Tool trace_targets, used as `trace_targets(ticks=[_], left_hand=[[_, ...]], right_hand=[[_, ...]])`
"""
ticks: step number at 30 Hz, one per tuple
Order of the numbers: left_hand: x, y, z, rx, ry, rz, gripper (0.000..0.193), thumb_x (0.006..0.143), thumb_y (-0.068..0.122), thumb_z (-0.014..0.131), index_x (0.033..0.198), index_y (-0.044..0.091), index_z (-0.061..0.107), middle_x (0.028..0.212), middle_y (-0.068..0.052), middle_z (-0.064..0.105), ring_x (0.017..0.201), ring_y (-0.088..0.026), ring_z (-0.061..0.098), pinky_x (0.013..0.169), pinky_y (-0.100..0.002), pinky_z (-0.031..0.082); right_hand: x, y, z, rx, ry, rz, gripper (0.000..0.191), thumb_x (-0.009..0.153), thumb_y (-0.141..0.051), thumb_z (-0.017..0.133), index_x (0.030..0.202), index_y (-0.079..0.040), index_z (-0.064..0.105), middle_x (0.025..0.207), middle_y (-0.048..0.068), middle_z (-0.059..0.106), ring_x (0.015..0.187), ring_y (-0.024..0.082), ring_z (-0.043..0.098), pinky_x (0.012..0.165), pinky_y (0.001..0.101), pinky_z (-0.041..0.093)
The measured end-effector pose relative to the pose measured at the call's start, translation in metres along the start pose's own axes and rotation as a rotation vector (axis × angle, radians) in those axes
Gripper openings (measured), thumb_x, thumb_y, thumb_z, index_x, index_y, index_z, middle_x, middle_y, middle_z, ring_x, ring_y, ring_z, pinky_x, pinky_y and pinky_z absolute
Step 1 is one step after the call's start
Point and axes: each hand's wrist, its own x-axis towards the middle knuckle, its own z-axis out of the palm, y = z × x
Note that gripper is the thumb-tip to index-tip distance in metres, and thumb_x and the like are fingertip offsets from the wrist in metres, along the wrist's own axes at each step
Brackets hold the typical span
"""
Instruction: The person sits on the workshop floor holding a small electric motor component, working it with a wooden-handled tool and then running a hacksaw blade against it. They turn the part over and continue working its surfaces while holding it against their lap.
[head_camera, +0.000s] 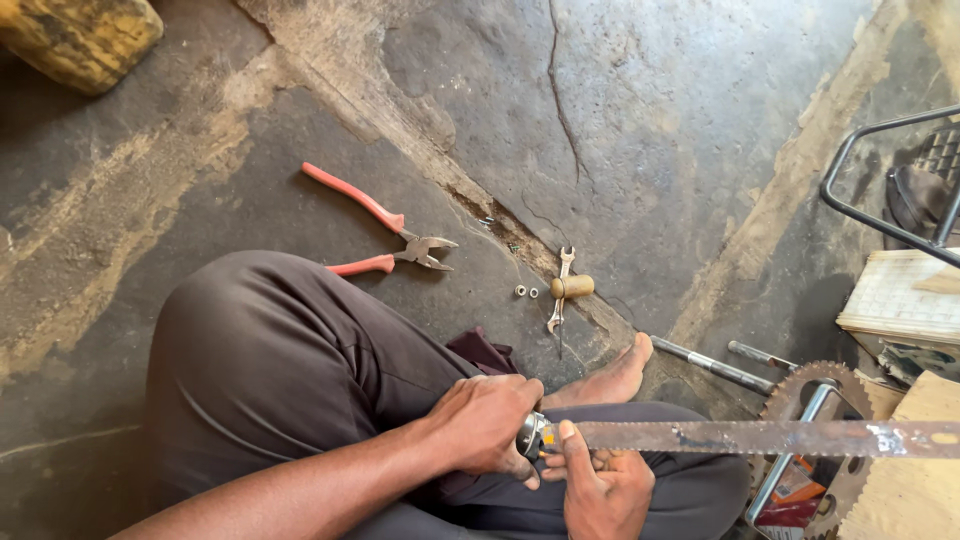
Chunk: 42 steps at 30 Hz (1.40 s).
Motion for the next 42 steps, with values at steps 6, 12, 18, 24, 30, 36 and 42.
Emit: trace_targets(ticks=[6, 12, 18, 24, 30, 36, 42], left_hand=[[0.0, 0.001, -0.001, 0.0, -0.013, -0.019, 0.076, 0.054, 0.046, 0.095, 0.106, 0.003, 0.059, 0.102, -0.015, 0.068, 0.1, -0.039, 0.067, 0.083, -0.05, 0.054], [0.0, 0.002, -0.002, 0.0, -0.02, -0.042, 0.076, 0.052, 0.045, 0.095, 0.105, 0.004, 0.06, 0.102, -0.015, 0.068, 0.1, -0.039, 0.067, 0.083, -0.049, 0.054], [0.0, 0.003, -0.002, 0.02, -0.033, -0.051, 0.077, 0.053, 0.045, 0.096, 0.106, 0.003, 0.059, 0.102, -0.016, 0.068, 0.1, -0.039, 0.067, 0.084, -0.049, 0.054], [0.0, 0.003, -0.004, 0.006, -0.045, -0.058, 0.077, 0.052, 0.044, 0.096, 0.106, 0.003, 0.059, 0.104, -0.016, 0.067, 0.1, -0.04, 0.066, 0.082, -0.05, 0.053], [0.0, 0.002, -0.002, -0.02, -0.024, -0.032, 0.078, 0.051, 0.044, 0.096, 0.106, 0.002, 0.059, 0.102, -0.016, 0.068, 0.101, -0.039, 0.067, 0.083, -0.049, 0.053], [-0.001, 0.002, -0.002, 0.017, -0.027, -0.024, 0.077, 0.052, 0.045, 0.096, 0.104, 0.002, 0.058, 0.102, -0.016, 0.067, 0.1, -0.04, 0.067, 0.083, -0.049, 0.054], [-0.001, 0.002, 0.0, 0.019, -0.011, -0.012, 0.077, 0.053, 0.045, 0.096, 0.104, 0.001, 0.058, 0.102, -0.017, 0.067, 0.1, -0.04, 0.067, 0.084, -0.049, 0.054]], right_hand=[[-0.001, 0.0, 0.001, 0.004, 0.003, 0.004, 0.019, 0.087, -0.007, 0.073, 0.086, 0.011, 0.071, 0.07, 0.018, 0.075, 0.055, 0.02, 0.073, 0.045, 0.0335, 0.061], [-0.002, 0.0, 0.002, -0.076, 0.032, -0.019, 0.021, 0.087, -0.008, 0.075, 0.081, 0.013, 0.072, 0.067, 0.018, 0.075, 0.053, 0.02, 0.073, 0.046, 0.0331, 0.061], [-0.002, -0.001, 0.002, -0.047, 0.026, -0.047, 0.02, 0.087, -0.008, 0.074, 0.082, 0.011, 0.072, 0.069, 0.016, 0.076, 0.054, 0.019, 0.073, 0.046, 0.0328, 0.062], [-0.002, -0.003, 0.003, -0.055, 0.027, -0.064, 0.018, 0.087, -0.008, 0.074, 0.086, 0.01, 0.071, 0.07, 0.015, 0.075, 0.055, 0.018, 0.073, 0.046, 0.0331, 0.061], [-0.006, -0.006, 0.007, -0.078, 0.043, -0.095, 0.016, 0.087, -0.008, 0.073, 0.088, 0.008, 0.071, 0.072, 0.013, 0.076, 0.058, 0.017, 0.074, 0.049, 0.0315, 0.063], [-0.007, -0.006, 0.006, -0.163, 0.059, -0.143, 0.015, 0.086, -0.008, 0.075, 0.084, 0.007, 0.072, 0.068, 0.013, 0.076, 0.055, 0.016, 0.074, 0.048, 0.0301, 0.061], [-0.01, -0.004, 0.008, -0.279, 0.107, -0.18, 0.017, 0.085, -0.009, 0.078, 0.083, 0.007, 0.073, 0.064, 0.012, 0.077, 0.053, 0.015, 0.075, 0.049, 0.0275, 0.058]])
